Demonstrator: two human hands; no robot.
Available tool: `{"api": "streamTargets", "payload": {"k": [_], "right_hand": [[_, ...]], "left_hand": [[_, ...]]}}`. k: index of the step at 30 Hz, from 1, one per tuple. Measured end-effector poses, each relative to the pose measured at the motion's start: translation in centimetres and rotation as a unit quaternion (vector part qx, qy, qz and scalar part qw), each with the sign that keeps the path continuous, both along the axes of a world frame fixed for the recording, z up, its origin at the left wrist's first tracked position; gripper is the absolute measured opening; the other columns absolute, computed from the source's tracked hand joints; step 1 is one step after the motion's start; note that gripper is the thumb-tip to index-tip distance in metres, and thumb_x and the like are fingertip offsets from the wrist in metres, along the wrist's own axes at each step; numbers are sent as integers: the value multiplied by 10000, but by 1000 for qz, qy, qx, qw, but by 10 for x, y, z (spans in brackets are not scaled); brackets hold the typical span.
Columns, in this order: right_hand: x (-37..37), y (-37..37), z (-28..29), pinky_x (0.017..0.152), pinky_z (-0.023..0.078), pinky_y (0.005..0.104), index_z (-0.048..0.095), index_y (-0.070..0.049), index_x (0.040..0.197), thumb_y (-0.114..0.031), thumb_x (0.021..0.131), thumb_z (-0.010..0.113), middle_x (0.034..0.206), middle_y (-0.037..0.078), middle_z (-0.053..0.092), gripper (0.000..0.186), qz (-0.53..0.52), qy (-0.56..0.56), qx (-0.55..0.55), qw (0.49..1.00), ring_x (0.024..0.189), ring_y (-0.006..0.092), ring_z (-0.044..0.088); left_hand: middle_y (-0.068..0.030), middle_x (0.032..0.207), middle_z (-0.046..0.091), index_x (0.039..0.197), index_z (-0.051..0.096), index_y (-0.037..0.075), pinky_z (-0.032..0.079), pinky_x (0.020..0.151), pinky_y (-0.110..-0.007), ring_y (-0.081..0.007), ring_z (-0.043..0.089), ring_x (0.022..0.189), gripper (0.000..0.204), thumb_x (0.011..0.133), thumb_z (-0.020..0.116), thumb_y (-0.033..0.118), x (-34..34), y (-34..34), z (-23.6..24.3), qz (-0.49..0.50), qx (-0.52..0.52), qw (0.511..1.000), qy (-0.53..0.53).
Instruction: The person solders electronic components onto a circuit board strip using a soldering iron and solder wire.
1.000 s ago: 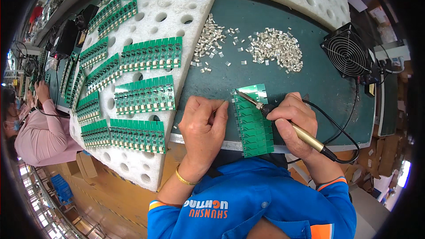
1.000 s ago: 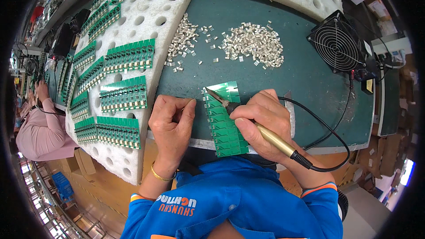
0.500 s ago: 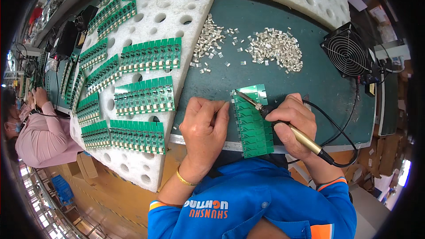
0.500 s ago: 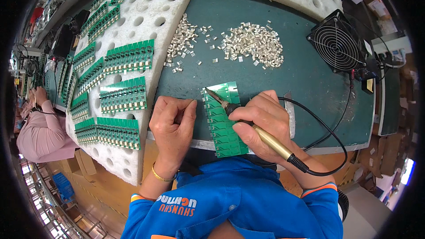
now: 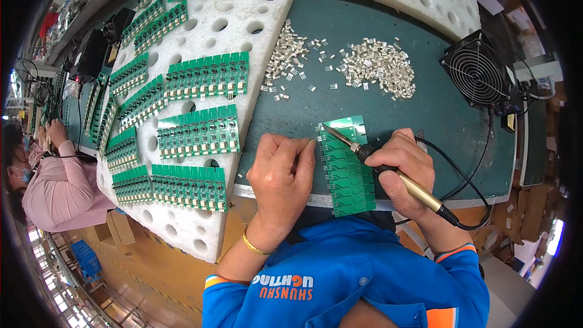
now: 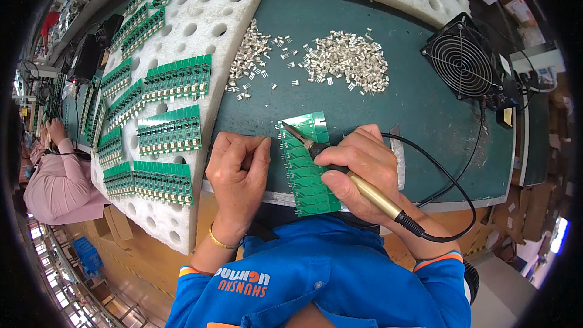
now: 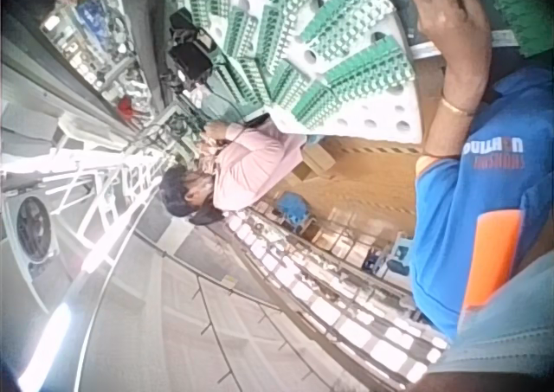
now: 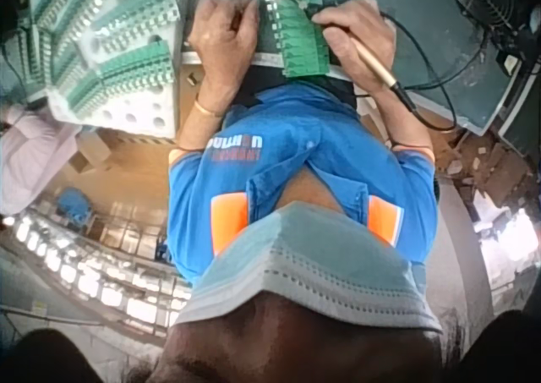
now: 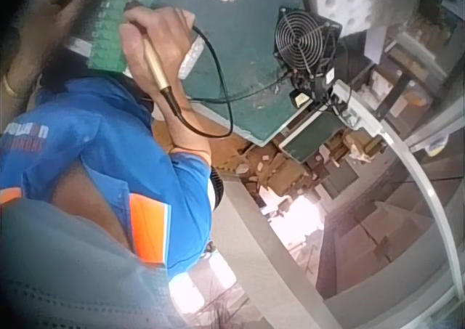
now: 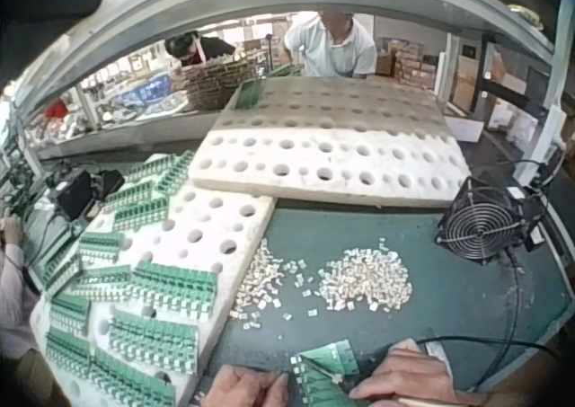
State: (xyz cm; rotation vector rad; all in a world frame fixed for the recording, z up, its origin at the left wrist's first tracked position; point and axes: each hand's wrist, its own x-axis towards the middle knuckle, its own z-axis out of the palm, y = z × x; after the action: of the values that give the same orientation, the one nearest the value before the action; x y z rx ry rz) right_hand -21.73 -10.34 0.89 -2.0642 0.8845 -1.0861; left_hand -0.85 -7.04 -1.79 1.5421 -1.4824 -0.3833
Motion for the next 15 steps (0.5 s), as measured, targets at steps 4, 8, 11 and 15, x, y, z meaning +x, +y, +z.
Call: {"api": "streamTargets", "payload": {"k": [4, 8, 11, 15], "right_hand": [[0, 0, -1, 696, 364, 359, 690, -34, 932, -350, 962, 651, 714, 57, 590, 320, -2, -2, -1, 1000, 625, 216, 517], [0, 0, -1, 699, 368, 362, 686, -35, 943, -367, 969, 638, 715, 59, 590, 336, 1, -3, 1, 1000, 624, 217, 519], [0, -1, -1, 700, 370, 365, 683, -36, 948, -367, 970, 639, 719, 59, 594, 335, 4, -1, 0, 1000, 625, 219, 523], [-1, 0, -3, 697, 374, 366, 685, -38, 954, -369, 963, 648, 730, 62, 606, 333, 8, 4, -20, 1000, 620, 227, 528]], "left_hand": [[-80, 757, 579, 836, 710, -8, 420, 512, -280, -139, 528, 584, 82, 798, 776, -38, -1, 0, 1, -1, 2, 1000, -6], [-90, 767, 607, 841, 714, 39, 483, 502, -346, -223, 602, 576, 84, 795, 782, 20, 0, -1, 0, 2, -2, 1000, -19], [-91, 768, 608, 840, 713, 38, 483, 504, -347, -226, 602, 580, 82, 796, 780, 20, 0, -2, -1, 4, 2, 1000, -18], [-85, 763, 593, 842, 713, 15, 458, 511, -314, -182, 569, 579, 79, 801, 777, -6, -1, -2, -1, -6, 6, 1000, -11]]}}
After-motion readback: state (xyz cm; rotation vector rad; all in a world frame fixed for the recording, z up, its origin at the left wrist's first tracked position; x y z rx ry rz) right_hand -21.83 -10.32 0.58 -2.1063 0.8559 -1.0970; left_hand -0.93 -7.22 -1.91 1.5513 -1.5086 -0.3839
